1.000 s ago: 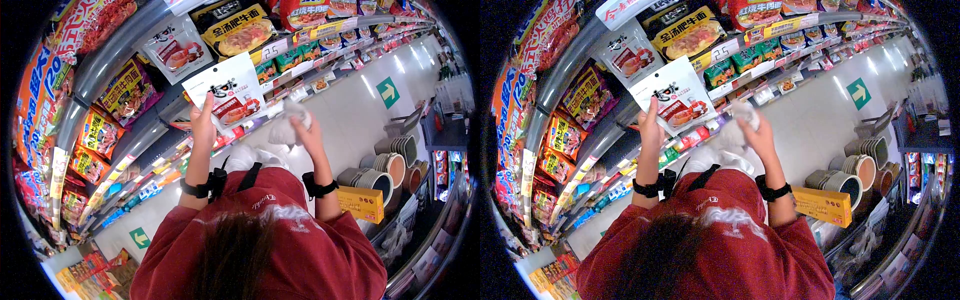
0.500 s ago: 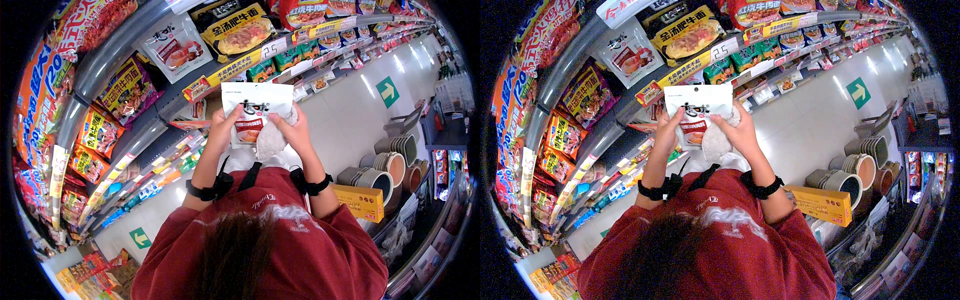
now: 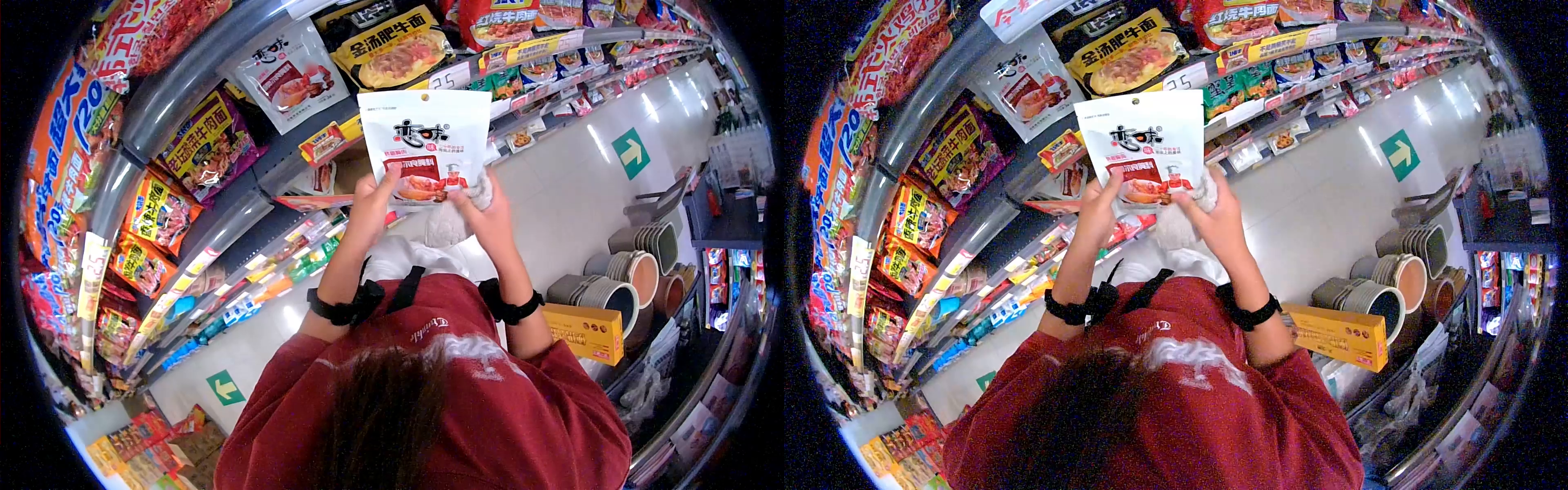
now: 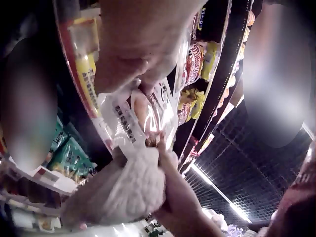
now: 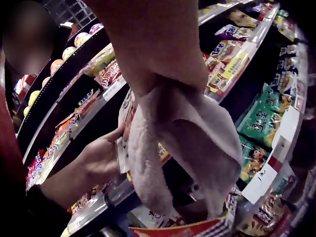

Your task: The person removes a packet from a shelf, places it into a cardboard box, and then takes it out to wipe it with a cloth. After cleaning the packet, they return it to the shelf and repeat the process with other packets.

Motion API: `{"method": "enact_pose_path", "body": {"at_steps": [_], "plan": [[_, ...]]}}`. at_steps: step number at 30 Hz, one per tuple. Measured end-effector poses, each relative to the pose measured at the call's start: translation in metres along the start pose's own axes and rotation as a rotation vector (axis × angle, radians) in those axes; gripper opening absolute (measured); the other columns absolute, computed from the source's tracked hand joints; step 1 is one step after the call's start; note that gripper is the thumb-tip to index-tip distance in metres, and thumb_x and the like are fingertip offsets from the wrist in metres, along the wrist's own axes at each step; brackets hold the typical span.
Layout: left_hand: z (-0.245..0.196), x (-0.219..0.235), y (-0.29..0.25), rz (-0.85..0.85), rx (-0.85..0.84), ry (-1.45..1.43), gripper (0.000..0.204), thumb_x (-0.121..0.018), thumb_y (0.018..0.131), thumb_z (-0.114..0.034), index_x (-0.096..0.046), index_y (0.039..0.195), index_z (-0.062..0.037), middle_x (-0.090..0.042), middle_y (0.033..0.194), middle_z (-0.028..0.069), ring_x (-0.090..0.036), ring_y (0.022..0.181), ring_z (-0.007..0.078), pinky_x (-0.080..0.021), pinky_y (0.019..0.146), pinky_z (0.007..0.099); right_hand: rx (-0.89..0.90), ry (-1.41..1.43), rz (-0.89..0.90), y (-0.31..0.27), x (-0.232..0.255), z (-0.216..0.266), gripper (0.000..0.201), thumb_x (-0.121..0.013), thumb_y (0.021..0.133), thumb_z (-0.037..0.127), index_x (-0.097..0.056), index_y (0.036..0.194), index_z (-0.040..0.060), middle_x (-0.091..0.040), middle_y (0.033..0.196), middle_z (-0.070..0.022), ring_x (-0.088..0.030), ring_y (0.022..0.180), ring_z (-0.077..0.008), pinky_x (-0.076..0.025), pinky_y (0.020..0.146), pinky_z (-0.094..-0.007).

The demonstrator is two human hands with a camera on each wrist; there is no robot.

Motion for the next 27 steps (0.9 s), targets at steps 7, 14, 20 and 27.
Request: {"method": "enact_pose_path", "body": {"at_steps": [7,14,20,27], "plan": [[-0.021,0.041,0.008,-0.156,-0.146,-0.279,0.034,-0.051,0.086,-0.023,-0.047,0.108,0.0029,-0.053,0.107,0.0093,-0.052,0.095,0.0145,-0.041,0.082,0.0284,-0.053,-0.258,0.129,-0.019,-0.001,-0.033,0.039,-0.067,0.071,0.020,-0.051,0.100,-0.0004,-0.060,0.088,-0.0153,-0.059,0.081,-0.0205,-0.044,0.073,-0.0306],[-0.019,0.032,0.002,-0.143,-0.115,-0.253,0.032,-0.051,0.086,-0.018,-0.047,0.109,0.0035,-0.052,0.109,0.0118,-0.053,0.097,0.0181,-0.042,0.085,0.0312,0.096,0.058,-0.295,-0.005,0.030,0.019,0.067,-0.069,0.070,0.019,-0.030,0.121,-0.0020,-0.040,0.116,-0.0177,-0.042,0.107,-0.0248,-0.033,0.090,-0.0326],[-0.001,-0.024,-0.017,-0.001,0.076,-0.240,0.036,-0.046,0.087,-0.017,-0.039,0.117,0.0018,-0.047,0.116,0.0116,-0.046,0.107,0.0194,-0.036,0.092,0.0330,0.673,-0.305,-0.365,-0.010,-0.020,0.088,0.078,-0.062,0.071,0.030,-0.019,0.128,0.0003,-0.021,0.128,-0.0269,-0.023,0.118,-0.0400,-0.015,0.098,-0.0479],[-0.008,-0.036,-0.020,0.018,0.072,-0.265,0.045,-0.029,0.091,-0.033,-0.031,0.126,-0.0044,-0.041,0.124,0.0081,-0.040,0.114,0.0192,-0.030,0.098,0.0329,0.601,-0.464,-0.157,-0.013,-0.054,0.071,0.069,-0.059,0.069,0.022,-0.028,0.129,0.0081,-0.021,0.130,-0.0264,-0.026,0.117,-0.0420,-0.022,0.094,-0.0478]]}}
Point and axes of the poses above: each hand's wrist, its own y-axis towards the middle knuckle, its own x-axis out of the back of the hand, z = x × y, the point moved 9 cm from there along y, towards the middle knuckle
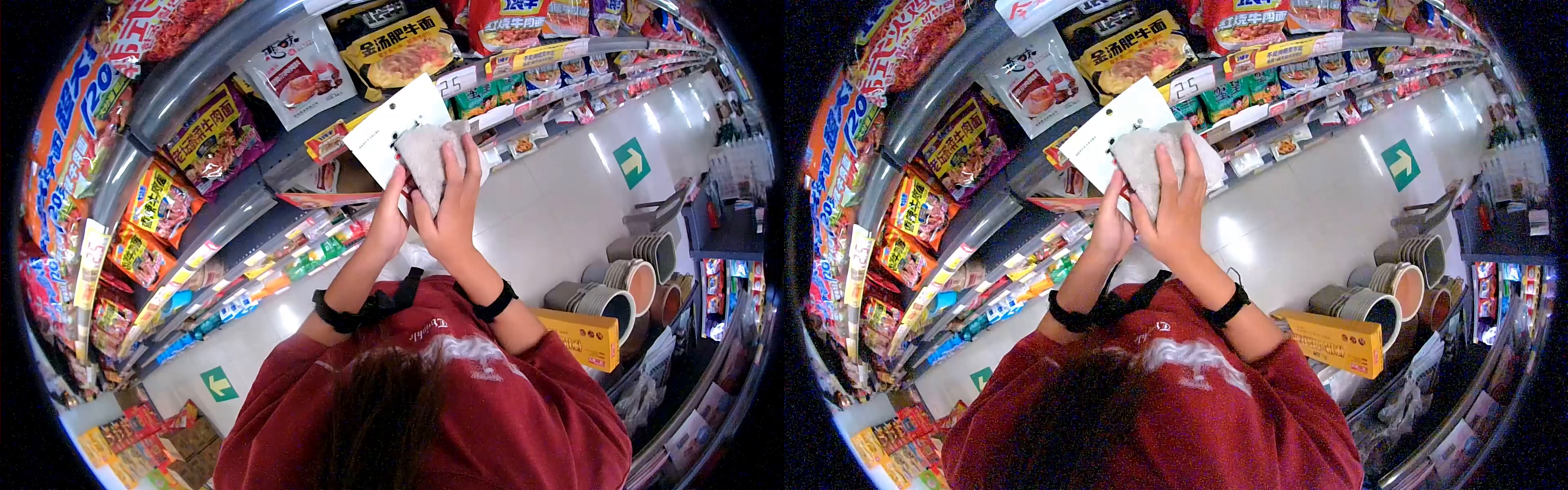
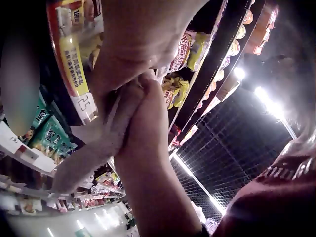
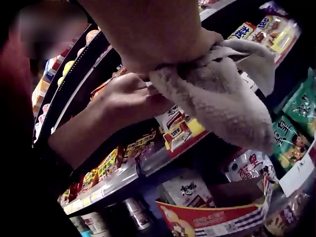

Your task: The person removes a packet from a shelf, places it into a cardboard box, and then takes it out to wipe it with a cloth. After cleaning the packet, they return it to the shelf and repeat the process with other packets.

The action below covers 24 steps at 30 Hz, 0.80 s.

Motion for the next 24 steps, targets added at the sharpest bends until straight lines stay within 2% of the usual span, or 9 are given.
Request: {"method": "enact_pose_path", "body": {"at_steps": [4,6,8,13,17,20,22,23,24], "plan": [[0.001,0.004,0.000,-0.017,0.001,0.055,0.056,-0.020,0.090,-0.046,-0.032,0.126,-0.0041,-0.042,0.123,0.0097,-0.040,0.114,0.0210,-0.030,0.097,0.0344,0.030,-0.004,0.062,-0.011,-0.002,0.009,0.068,-0.059,0.061,0.016,-0.037,0.125,0.0130,-0.027,0.129,-0.0213,-0.031,0.115,-0.0374,-0.026,0.091,-0.0445],[0.001,0.006,0.006,0.025,0.015,-0.016,0.059,-0.020,0.089,-0.049,-0.033,0.125,-0.0036,-0.043,0.122,0.0105,-0.042,0.112,0.0214,-0.032,0.096,0.0346,0.040,0.008,0.115,-0.016,-0.004,0.014,0.060,-0.059,0.058,0.013,-0.047,0.117,0.0166,-0.035,0.126,-0.0147,-0.035,0.112,-0.0337,-0.029,0.089,-0.0429],[0.002,0.006,0.007,0.033,0.076,-0.074,0.066,-0.022,0.086,-0.055,-0.035,0.122,-0.0024,-0.045,0.119,0.0123,-0.046,0.108,0.0230,-0.035,0.094,0.0351,0.081,-0.038,0.156,-0.023,-0.007,0.014,0.058,-0.059,0.058,0.012,-0.049,0.115,0.0173,-0.036,0.126,-0.0133,-0.037,0.110,-0.0331,-0.030,0.088,-0.0425],[0.001,0.014,0.015,0.039,0.057,-0.120,0.066,-0.024,0.086,-0.055,-0.034,0.123,-0.0018,-0.046,0.119,0.0134,-0.046,0.108,0.0245,-0.036,0.092,0.0367,0.168,-0.068,0.275,-0.035,-0.009,0.014,0.048,-0.057,0.058,0.006,-0.056,0.105,0.0171,-0.044,0.120,-0.0070,-0.041,0.103,-0.0303,-0.034,0.084,-0.0417],[-0.010,0.026,0.025,-0.012,-0.076,-0.071,0.061,-0.022,0.089,-0.049,-0.030,0.125,-0.0006,-0.043,0.122,0.0146,-0.043,0.111,0.0255,-0.033,0.095,0.0385,0.195,-0.069,0.315,-0.043,-0.006,0.004,0.045,-0.055,0.058,0.003,-0.057,0.101,0.0162,-0.045,0.119,-0.0050,-0.043,0.102,-0.0293,-0.035,0.084,-0.0406],[-0.026,0.017,0.022,0.029,-0.130,-0.169,0.060,-0.025,0.089,-0.048,-0.025,0.127,-0.0009,-0.035,0.129,0.0146,-0.036,0.118,0.0252,-0.028,0.099,0.0388,0.163,-0.101,0.387,-0.050,-0.005,-0.018,0.046,-0.056,0.056,0.001,-0.057,0.100,0.0149,-0.045,0.119,-0.0083,-0.043,0.103,-0.0297,-0.035,0.085,-0.0400],[-0.033,0.019,0.021,0.013,-0.128,-0.171,0.060,-0.026,0.089,-0.047,-0.025,0.127,-0.0009,-0.035,0.128,0.0148,-0.036,0.118,0.0253,-0.028,0.099,0.0390,-0.082,-0.082,0.340,-0.052,0.000,-0.057,0.048,-0.054,0.055,-0.002,-0.057,0.101,0.0128,-0.044,0.118,-0.0119,-0.043,0.105,-0.0315,-0.035,0.088,-0.0399],[-0.037,0.020,0.020,-0.002,-0.126,-0.171,0.060,-0.026,0.089,-0.047,-0.025,0.127,-0.0010,-0.036,0.128,0.0150,-0.036,0.118,0.0255,-0.029,0.099,0.0392,-0.080,-0.079,0.344,-0.052,0.003,-0.062,0.048,-0.054,0.055,-0.002,-0.057,0.101,0.0128,-0.044,0.118,-0.0119,-0.043,0.105,-0.0315,-0.035,0.088,-0.0399],[-0.040,0.021,0.018,-0.022,-0.136,-0.148,0.060,-0.026,0.089,-0.047,-0.024,0.127,-0.0011,-0.036,0.128,0.0153,-0.037,0.118,0.0260,-0.029,0.098,0.0399,-0.175,-0.060,0.232,-0.050,0.016,-0.074,0.049,-0.053,0.055,-0.003,-0.056,0.101,0.0117,-0.043,0.118,-0.0138,-0.042,0.107,-0.0320,-0.033,0.089,-0.0401]]}}
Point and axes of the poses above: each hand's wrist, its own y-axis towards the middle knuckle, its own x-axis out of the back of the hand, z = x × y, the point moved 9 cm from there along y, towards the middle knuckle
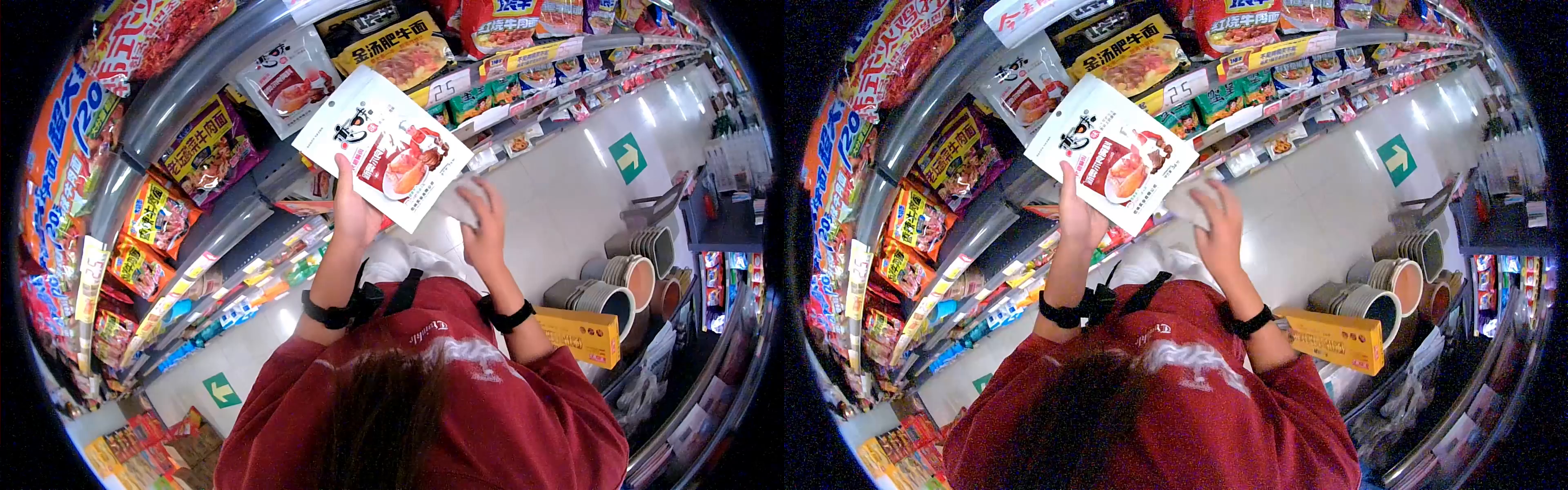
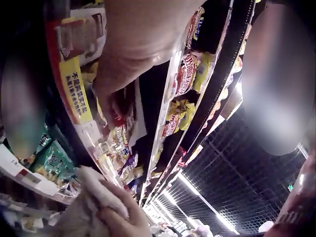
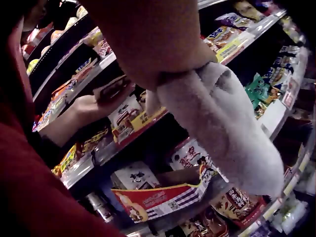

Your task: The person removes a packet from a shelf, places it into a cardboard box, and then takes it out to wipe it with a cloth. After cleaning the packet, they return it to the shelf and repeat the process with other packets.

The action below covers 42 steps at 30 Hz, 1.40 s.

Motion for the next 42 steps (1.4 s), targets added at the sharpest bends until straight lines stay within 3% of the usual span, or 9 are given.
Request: {"method": "enact_pose_path", "body": {"at_steps": [5,9,11,15,21,29,31,37,42], "plan": [[-0.002,0.014,0.004,-0.051,-0.027,-0.024,0.058,-0.024,0.089,-0.046,-0.027,0.127,-0.0017,-0.037,0.128,0.0137,-0.037,0.117,0.0265,-0.027,0.099,0.0413,-0.137,0.118,-0.314,0.003,0.041,0.004,0.052,-0.050,0.054,-0.004,-0.056,0.103,0.0101,-0.042,0.119,-0.0170,-0.041,0.109,-0.0333,-0.030,0.093,-0.0405],[-0.001,0.007,0.003,-0.048,-0.022,-0.046,0.059,-0.023,0.089,-0.047,-0.024,0.128,-0.0020,-0.034,0.129,0.0140,-0.035,0.119,0.0264,-0.026,0.100,0.0419,0.166,-0.104,-0.255,-0.002,0.033,0.058,0.052,-0.054,0.054,0.000,-0.058,0.104,0.0144,-0.045,0.116,-0.0136,-0.042,0.106,-0.0304,-0.035,0.087,-0.0383],[0.002,0.004,0.000,-0.045,-0.016,-0.045,0.060,-0.022,0.089,-0.047,-0.023,0.129,-0.0021,-0.034,0.130,0.0140,-0.035,0.119,0.0263,-0.026,0.100,0.0421,0.486,-0.191,-0.159,-0.010,0.012,0.091,0.043,-0.056,0.060,0.007,-0.060,0.101,0.0194,-0.048,0.115,-0.0064,-0.044,0.103,-0.0251,-0.036,0.082,-0.0364],[0.011,-0.002,-0.005,0.003,0.030,-0.024,0.061,-0.019,0.089,-0.048,-0.022,0.129,-0.0015,-0.034,0.129,0.0139,-0.035,0.119,0.0256,-0.026,0.100,0.0404,0.534,-0.281,-0.074,-0.008,-0.006,0.099,0.033,-0.055,0.064,0.014,-0.061,0.095,0.0225,-0.050,0.115,-0.0006,-0.044,0.100,-0.0220,-0.036,0.077,-0.0358],[0.019,-0.004,-0.009,0.097,0.110,-0.117,0.063,-0.021,0.089,-0.049,-0.023,0.129,-0.0012,-0.034,0.129,0.0146,-0.034,0.119,0.0268,-0.025,0.100,0.0416,0.490,-0.312,-0.130,0.000,0.001,0.081,0.025,-0.057,0.065,0.015,-0.063,0.088,0.0221,-0.050,0.115,-0.0008,-0.045,0.098,-0.0220,-0.036,0.077,-0.0360],[0.018,0.006,-0.017,0.006,0.191,0.040,0.064,-0.022,0.088,-0.051,-0.023,0.129,-0.0023,-0.034,0.129,0.0148,-0.035,0.119,0.0259,-0.030,0.097,0.0417,0.136,-0.300,-0.112,0.028,0.028,0.021,0.045,-0.050,0.057,-0.006,-0.060,0.097,0.0140,-0.046,0.118,-0.0108,-0.042,0.106,-0.0317,-0.032,0.091,-0.0403],[0.019,0.012,-0.018,-0.012,0.201,0.078,0.063,-0.022,0.088,-0.051,-0.023,0.129,-0.0025,-0.035,0.129,0.0144,-0.036,0.119,0.0257,-0.030,0.097,0.0416,0.000,-0.214,-0.263,0.039,0.052,0.004,0.045,-0.051,0.056,-0.007,-0.059,0.097,0.0104,-0.046,0.116,-0.0129,-0.042,0.107,-0.0332,-0.031,0.091,-0.0403],[0.030,0.012,-0.020,0.037,0.241,0.125,0.054,-0.032,0.089,-0.042,-0.030,0.127,-0.0041,-0.040,0.126,0.0121,-0.039,0.116,0.0232,-0.030,0.098,0.0383,0.116,0.041,-0.446,0.079,0.082,0.053,0.047,-0.046,0.059,-0.003,-0.054,0.105,0.0065,-0.040,0.120,-0.0171,-0.038,0.111,-0.0335,-0.027,0.095,-0.0404],[0.036,-0.014,-0.026,0.086,0.195,0.162,0.066,-0.021,0.085,-0.057,-0.019,0.132,-0.0103,-0.030,0.132,0.0084,-0.030,0.122,0.0221,-0.027,0.099,0.0376,0.126,-0.045,-0.099,0.076,-0.010,0.104,0.049,-0.050,0.064,0.008,-0.049,0.113,0.0080,-0.035,0.125,-0.0197,-0.037,0.106,-0.0377,-0.029,0.091,-0.0453]]}}
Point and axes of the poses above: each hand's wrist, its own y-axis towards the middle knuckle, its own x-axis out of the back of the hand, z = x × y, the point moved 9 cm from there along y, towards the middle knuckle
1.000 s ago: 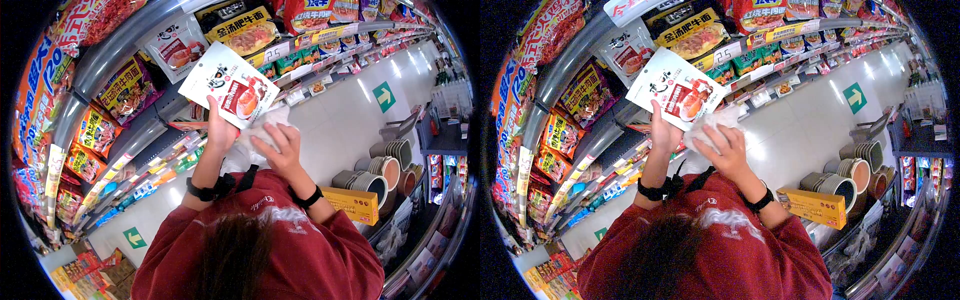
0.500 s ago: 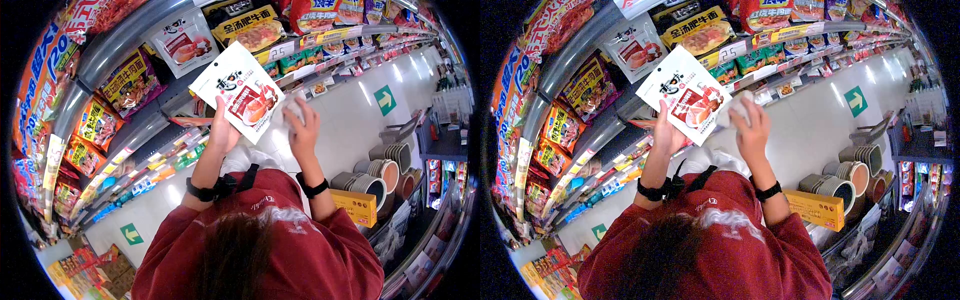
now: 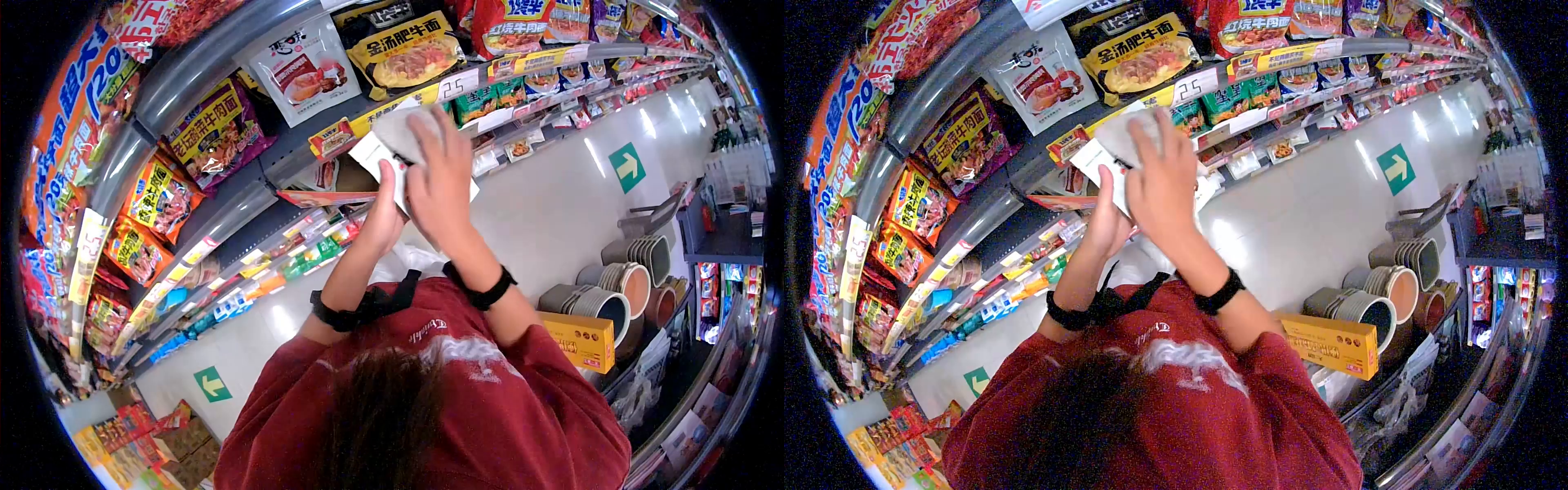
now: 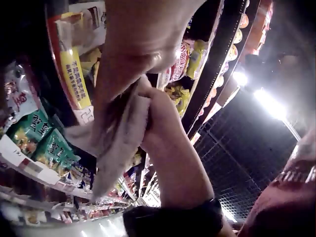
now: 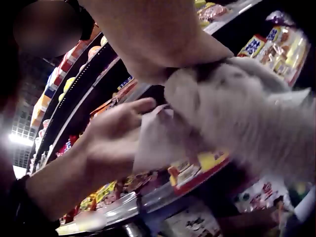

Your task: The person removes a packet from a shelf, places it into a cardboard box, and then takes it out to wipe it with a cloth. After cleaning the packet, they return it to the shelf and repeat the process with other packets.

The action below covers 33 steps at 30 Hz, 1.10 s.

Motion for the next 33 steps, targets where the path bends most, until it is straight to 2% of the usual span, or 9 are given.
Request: {"method": "enact_pose_path", "body": {"at_steps": [1,8,14,20,25,27,30,32,33], "plan": [[0.000,0.006,0.000,-0.020,0.045,-0.007,0.066,-0.018,0.085,-0.057,-0.017,0.133,-0.0116,-0.031,0.132,0.0082,-0.031,0.122,0.0211,-0.029,0.099,0.0369,0.004,0.001,0.000,-0.003,-0.005,0.003,0.049,-0.050,0.064,0.008,-0.049,0.113,0.0080,-0.035,0.125,-0.0197,-0.037,0.106,-0.0377,-0.029,0.091,-0.0453],[-0.028,0.017,-0.004,-0.057,-0.066,-0.033,0.071,-0.014,0.082,-0.062,-0.024,0.130,-0.0106,-0.035,0.128,0.0096,-0.034,0.119,0.0230,-0.031,0.097,0.0362,0.151,-0.016,0.109,-0.024,-0.022,0.036,0.048,-0.054,0.059,0.005,-0.053,0.106,0.0131,-0.040,0.123,-0.0064,-0.039,0.099,-0.0326,-0.032,0.086,-0.0417],[-0.024,0.028,-0.004,-0.066,-0.089,-0.066,0.079,-0.013,0.079,-0.067,-0.030,0.126,-0.0063,-0.041,0.122,0.0109,-0.041,0.112,0.0222,-0.036,0.092,0.0353,0.200,0.024,0.146,-0.034,-0.024,0.037,0.040,-0.054,0.058,0.005,-0.056,0.097,0.0126,-0.045,0.119,-0.0023,-0.041,0.098,-0.0316,-0.033,0.084,-0.0407],[-0.031,0.038,-0.004,0.003,-0.069,-0.229,0.069,-0.021,0.085,-0.058,-0.035,0.123,-0.0021,-0.048,0.114,0.0142,-0.050,0.102,0.0251,-0.041,0.087,0.0364,0.254,0.076,0.237,-0.055,-0.026,0.037,0.037,-0.053,0.056,0.003,-0.058,0.092,0.0136,-0.049,0.116,-0.0007,-0.042,0.098,-0.0305,-0.034,0.083,-0.0398],[-0.027,0.054,-0.007,-0.010,-0.070,-0.287,0.067,-0.023,0.086,-0.055,-0.031,0.125,-0.0008,-0.044,0.120,0.0156,-0.047,0.107,0.0264,-0.038,0.090,0.0376,0.287,0.096,0.286,-0.074,-0.029,0.027,0.034,-0.052,0.057,0.003,-0.059,0.088,0.0140,-0.050,0.113,-0.0014,-0.043,0.097,-0.0288,-0.035,0.081,-0.0380],[-0.034,0.066,-0.009,-0.095,-0.132,-0.275,0.065,-0.026,0.087,-0.052,-0.028,0.127,-0.0006,-0.040,0.124,0.0162,-0.043,0.111,0.0275,-0.035,0.094,0.0397,0.293,0.105,0.313,-0.080,-0.031,0.018,0.032,-0.052,0.058,0.003,-0.059,0.087,0.0144,-0.051,0.112,-0.0021,-0.044,0.097,-0.0277,-0.035,0.081,-0.0376],[-0.044,0.071,-0.014,-0.098,-0.151,-0.259,0.064,-0.027,0.088,-0.050,-0.026,0.128,-0.0005,-0.036,0.127,0.0172,-0.039,0.115,0.0288,-0.031,0.096,0.0415,0.158,0.105,0.334,-0.082,-0.033,-0.016,0.031,-0.049,0.058,0.000,-0.060,0.085,0.0103,-0.052,0.108,-0.0062,-0.045,0.098,-0.0306,-0.034,0.085,-0.0383],[-0.051,0.072,-0.020,-0.186,-0.159,-0.174,0.063,-0.027,0.088,-0.050,-0.026,0.128,-0.0007,-0.036,0.127,0.0171,-0.039,0.115,0.0292,-0.031,0.097,0.0420,-0.076,0.266,0.164,-0.067,-0.018,-0.041,0.036,-0.046,0.060,-0.002,-0.057,0.093,0.0068,-0.049,0.111,-0.0133,-0.043,0.103,-0.0344,-0.032,0.090,-0.0401],[-0.047,0.077,-0.019,-0.205,-0.156,-0.132,0.064,-0.027,0.087,-0.050,-0.026,0.128,-0.0005,-0.037,0.127,0.0171,-0.039,0.115,0.0289,-0.032,0.097,0.0412,-0.072,0.269,0.165,-0.061,-0.018,-0.035,0.036,-0.046,0.060,-0.002,-0.057,0.093,0.0068,-0.049,0.111,-0.0133,-0.043,0.103,-0.0344,-0.032,0.090,-0.0401]]}}
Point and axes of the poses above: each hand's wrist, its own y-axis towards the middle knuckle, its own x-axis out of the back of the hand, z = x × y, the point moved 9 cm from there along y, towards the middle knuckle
